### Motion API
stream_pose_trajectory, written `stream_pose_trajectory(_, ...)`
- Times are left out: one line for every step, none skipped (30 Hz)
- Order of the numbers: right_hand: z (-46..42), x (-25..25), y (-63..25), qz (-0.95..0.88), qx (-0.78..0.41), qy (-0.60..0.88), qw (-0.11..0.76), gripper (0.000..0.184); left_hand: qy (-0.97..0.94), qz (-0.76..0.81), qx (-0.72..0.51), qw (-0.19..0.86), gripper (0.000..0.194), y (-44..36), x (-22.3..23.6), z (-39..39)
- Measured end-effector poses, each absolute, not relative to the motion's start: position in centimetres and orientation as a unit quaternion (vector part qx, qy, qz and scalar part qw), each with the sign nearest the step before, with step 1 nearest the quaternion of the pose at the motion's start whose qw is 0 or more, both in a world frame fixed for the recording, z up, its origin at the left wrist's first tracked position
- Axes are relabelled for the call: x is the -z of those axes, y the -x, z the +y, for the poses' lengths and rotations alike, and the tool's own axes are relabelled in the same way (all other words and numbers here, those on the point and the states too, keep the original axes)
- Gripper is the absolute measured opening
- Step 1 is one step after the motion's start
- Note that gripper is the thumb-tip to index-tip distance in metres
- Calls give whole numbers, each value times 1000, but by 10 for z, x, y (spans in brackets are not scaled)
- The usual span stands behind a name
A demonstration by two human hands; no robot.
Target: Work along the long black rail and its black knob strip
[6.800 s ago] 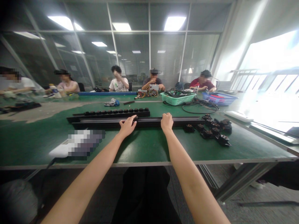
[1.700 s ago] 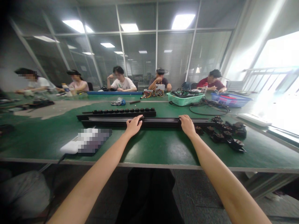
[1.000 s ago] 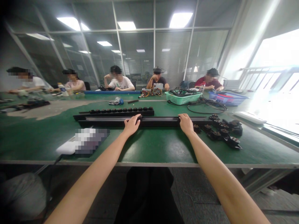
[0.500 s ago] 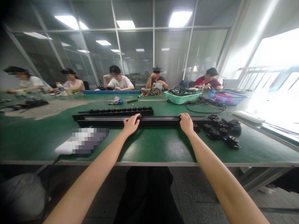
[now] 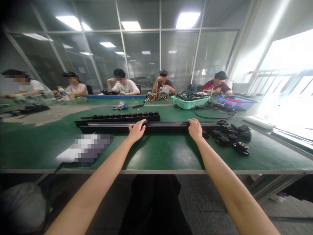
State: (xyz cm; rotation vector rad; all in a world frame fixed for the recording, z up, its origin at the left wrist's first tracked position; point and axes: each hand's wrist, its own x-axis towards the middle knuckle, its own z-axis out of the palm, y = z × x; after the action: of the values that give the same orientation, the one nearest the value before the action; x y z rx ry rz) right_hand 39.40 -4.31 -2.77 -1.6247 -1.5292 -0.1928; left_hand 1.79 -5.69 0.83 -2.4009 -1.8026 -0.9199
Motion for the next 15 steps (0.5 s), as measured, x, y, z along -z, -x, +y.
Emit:
stream_pose_trajectory(-43, 28, -394, -613, 78, 655, 435, 51, 765, -574, 293, 1, 48, -18, -8, -57)
stream_pose_trajectory(-43, 28, -395, -611, 79, 658, 434, 51, 765, -574, 293, 2, 48, -18, -8, -57)
stream_pose_trajectory(-42, 28, -396, -608, 79, 660, 433, 51, 765, -574, 293, 2, 48, -18, -8, -57)
stream_pose_trajectory(-42, 28, -397, -606, 79, 663, 432, 52, 765, -574, 293, 1, 48, -18, -8, -57)
stream_pose_trajectory(-42, 28, -398, -604, 79, 666, 431, 52, 765, -573, 294, 2, 48, -18, -8, -57)
stream_pose_trajectory(-41, 28, -399, -602, 80, 668, 430, 52, 765, -572, 295, 2, 48, -18, -7, -57)
stream_pose_trajectory(-41, 28, -400, -601, 80, 671, 428, 52, 765, -571, 297, 3, 48, -18, -7, -57)
stream_pose_trajectory(-41, 28, -401, -600, 80, 672, 427, 51, 765, -571, 298, 4, 48, -18, -7, -57)
stream_pose_trajectory(-41, 28, -402, -599, 80, 673, 426, 51, 765, -572, 298, 5, 48, -19, -7, -57)
stream_pose_trajectory(-40, 28, -403, -600, 80, 673, 426, 51, 764, -572, 297, 6, 48, -19, -7, -57)
stream_pose_trajectory(-40, 28, -404, -600, 80, 673, 426, 51, 764, -573, 297, 6, 48, -19, -7, -57)
stream_pose_trajectory(-40, 28, -404, -599, 79, 673, 426, 51, 764, -573, 297, 6, 48, -19, -7, -57)
stream_pose_trajectory(-41, 28, -405, -598, 78, 674, 427, 51, 764, -573, 297, 6, 48, -19, -7, -57)
stream_pose_trajectory(-41, 28, -405, -596, 77, 675, 427, 51, 764, -572, 297, 6, 48, -19, -7, -57)
stream_pose_trajectory(-41, 28, -405, -595, 77, 676, 428, 51, 765, -572, 297, 5, 48, -19, -7, -57)
